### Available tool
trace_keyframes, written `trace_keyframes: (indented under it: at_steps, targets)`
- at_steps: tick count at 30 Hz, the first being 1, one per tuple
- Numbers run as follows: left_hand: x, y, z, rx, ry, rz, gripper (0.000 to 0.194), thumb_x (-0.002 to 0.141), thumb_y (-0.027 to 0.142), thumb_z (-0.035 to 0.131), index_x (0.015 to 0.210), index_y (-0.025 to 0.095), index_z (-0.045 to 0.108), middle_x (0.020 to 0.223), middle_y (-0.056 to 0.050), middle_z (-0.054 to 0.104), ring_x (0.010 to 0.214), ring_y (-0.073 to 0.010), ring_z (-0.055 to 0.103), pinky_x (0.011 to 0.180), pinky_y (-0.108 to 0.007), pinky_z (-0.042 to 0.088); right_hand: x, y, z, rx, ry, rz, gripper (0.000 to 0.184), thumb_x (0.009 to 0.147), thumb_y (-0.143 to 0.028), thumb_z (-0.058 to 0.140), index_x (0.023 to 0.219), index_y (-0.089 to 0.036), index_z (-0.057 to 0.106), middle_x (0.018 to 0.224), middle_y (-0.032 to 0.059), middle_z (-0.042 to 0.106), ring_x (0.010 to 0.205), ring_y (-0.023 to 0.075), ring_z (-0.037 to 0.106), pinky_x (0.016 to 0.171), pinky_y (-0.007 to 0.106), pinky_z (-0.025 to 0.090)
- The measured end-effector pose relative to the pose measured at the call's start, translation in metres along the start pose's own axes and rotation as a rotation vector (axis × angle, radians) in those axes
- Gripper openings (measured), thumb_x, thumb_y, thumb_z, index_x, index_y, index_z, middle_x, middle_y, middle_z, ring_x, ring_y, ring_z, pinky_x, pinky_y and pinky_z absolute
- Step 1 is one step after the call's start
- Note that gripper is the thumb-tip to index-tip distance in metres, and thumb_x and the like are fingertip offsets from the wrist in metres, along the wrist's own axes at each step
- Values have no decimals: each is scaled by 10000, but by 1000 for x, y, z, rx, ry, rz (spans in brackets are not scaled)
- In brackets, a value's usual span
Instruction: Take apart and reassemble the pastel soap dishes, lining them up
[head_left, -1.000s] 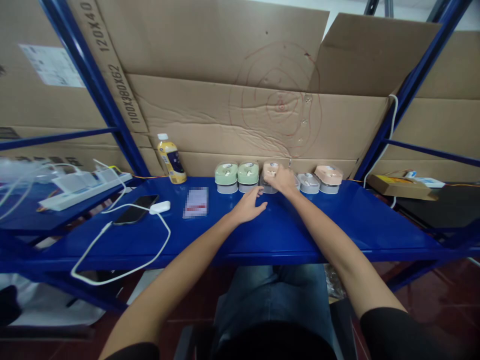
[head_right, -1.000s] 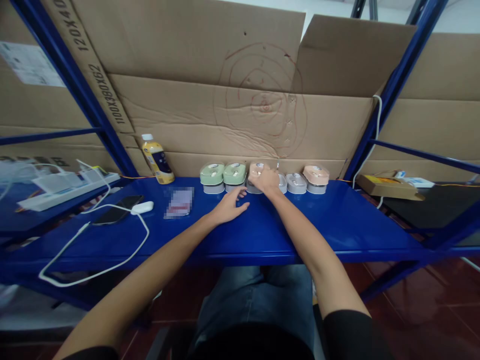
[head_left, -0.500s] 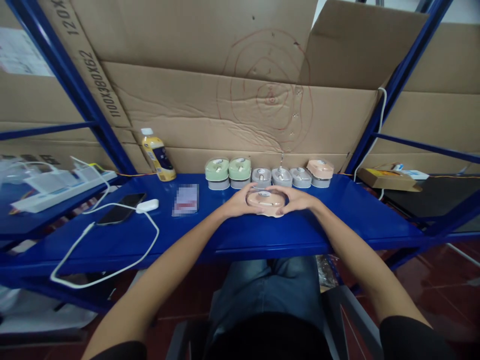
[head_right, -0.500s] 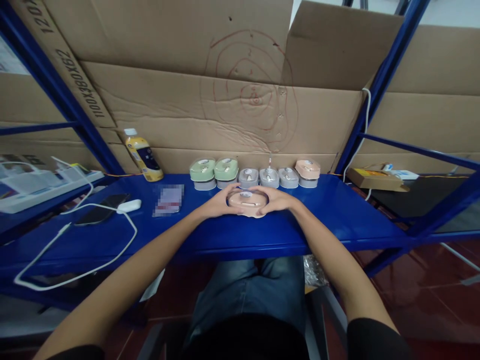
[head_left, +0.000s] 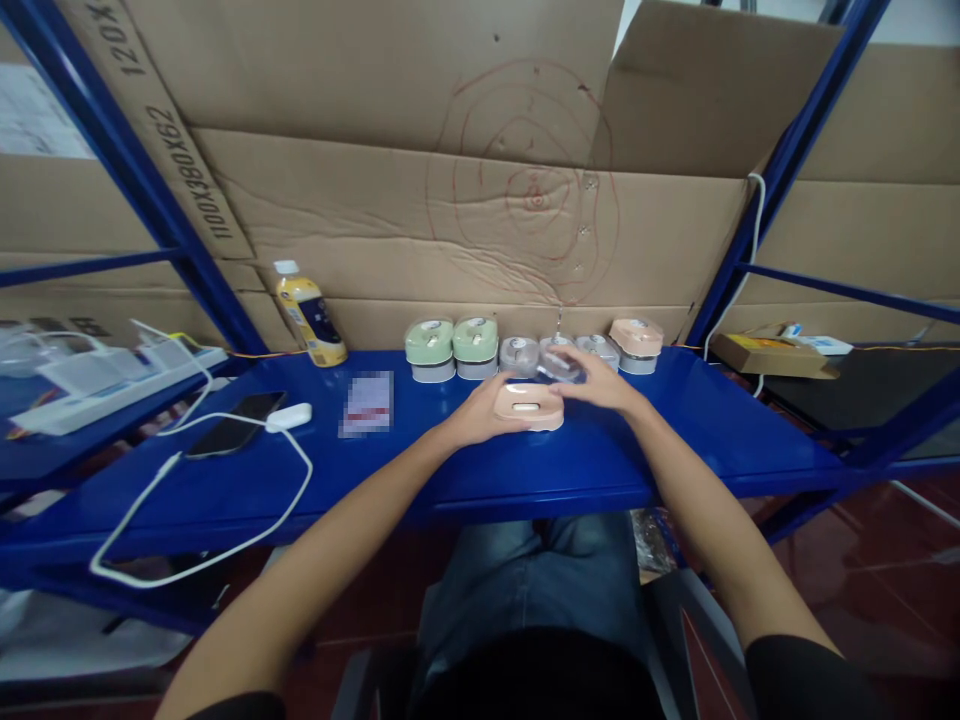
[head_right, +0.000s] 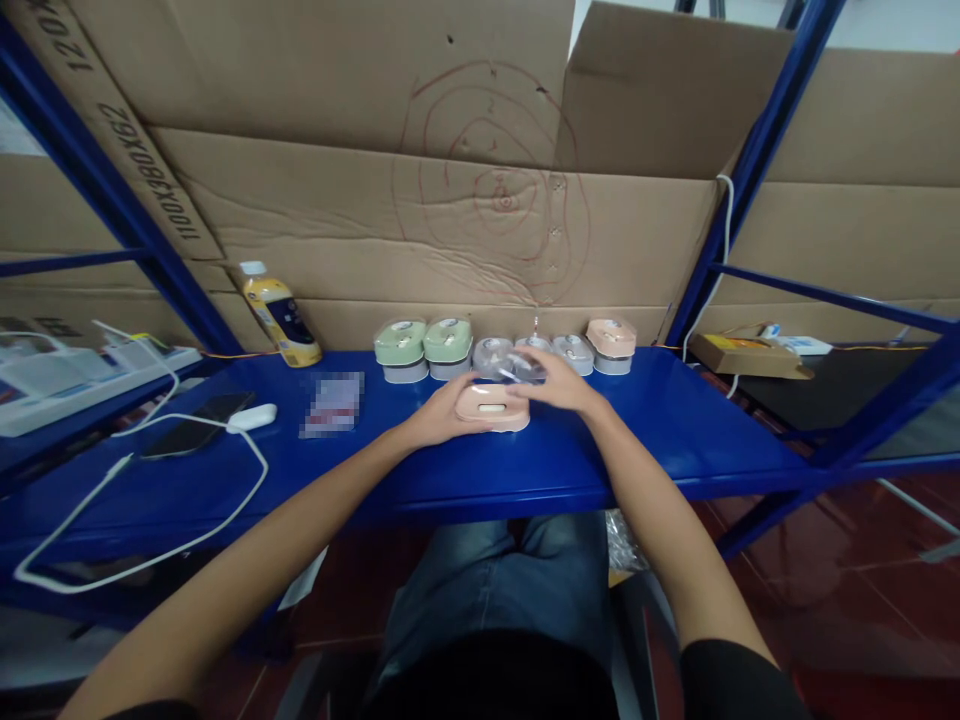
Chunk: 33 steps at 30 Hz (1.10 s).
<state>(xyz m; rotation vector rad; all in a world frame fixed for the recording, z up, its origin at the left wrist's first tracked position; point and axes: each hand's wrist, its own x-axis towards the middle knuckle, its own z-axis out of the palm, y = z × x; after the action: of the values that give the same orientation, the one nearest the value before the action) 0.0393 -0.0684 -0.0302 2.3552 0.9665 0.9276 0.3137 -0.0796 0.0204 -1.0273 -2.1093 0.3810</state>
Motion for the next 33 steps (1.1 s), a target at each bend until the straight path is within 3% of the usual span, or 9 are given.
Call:
trace_keyframes:
  at_steps: [3,5,9,14,18,21,24,28,33]
  targets:
    - [-1,2,0,52,-87,120,496,889,562,739,1300,285,717,1299,-97,663,1320,-346,553,1186,-544,412,0,15,-16,16,207,161,727,828,-631,725,1412,-217,602,1336,124,709,1174,323,681,1049,523,529]
    - [-1,5,0,56,-102,155,388,952,541,660,1236,298,763,1289,-90,663,1354,-336,517,1217,-533,381,1,23,-19,1,282,233,731,817,-648,713,1381,-194,613,1266,133,730,1128,328,689,1008,514,544]
    - [2,6,-5,45,-9,81,428,996,553,560,1220,252,766,1303,-105,625,1333,-324,532,1218,-512,391,3,30,-14,-18,305,244,712,832,-641,686,1375,-189,604,1296,137,713,1163,315,672,1006,477,542]
    - [8,-1,-24,69,281,-62,500,1044,526,410,1110,183,767,1104,-123,654,1237,-333,552,1154,-524,438,3,30,-13,25,306,263,640,887,-652,618,1366,-228,596,1311,107,711,1163,282,674,1027,461,536]
    - [5,-1,-26,99,239,-89,470,992,568,508,1116,190,759,1110,-113,620,1208,-331,572,1130,-524,460,3,28,-15,31,302,265,655,886,-644,632,1378,-213,600,1305,117,714,1181,295,671,1046,483,533]
    - [1,5,-17,71,90,15,443,952,576,603,1203,231,726,1262,-105,576,1241,-311,589,1126,-487,480,1,25,-15,43,230,206,726,836,-604,716,1428,-202,591,1374,136,684,1237,318,653,1068,503,530]
    - [-2,11,-6,76,6,70,481,923,590,666,1253,241,689,1285,-108,585,1266,-323,594,1120,-491,487,0,21,-12,95,43,80,791,766,-554,809,1459,-239,592,1478,120,629,1337,334,608,1115,516,506]
    - [-2,14,-1,85,17,-18,761,813,614,792,1408,208,546,1393,-154,592,1350,-386,557,1132,-547,467,0,17,0,107,-166,-18,837,712,-504,885,1464,-263,608,1491,109,622,1363,346,592,1114,534,507]
    - [-1,20,-1,-48,50,-142,1110,675,622,905,1543,206,352,1474,-191,585,1361,-415,582,1091,-541,516,6,11,18,-17,-210,-113,864,680,-517,921,1452,-266,625,1418,111,666,1292,351,636,1130,569,480]
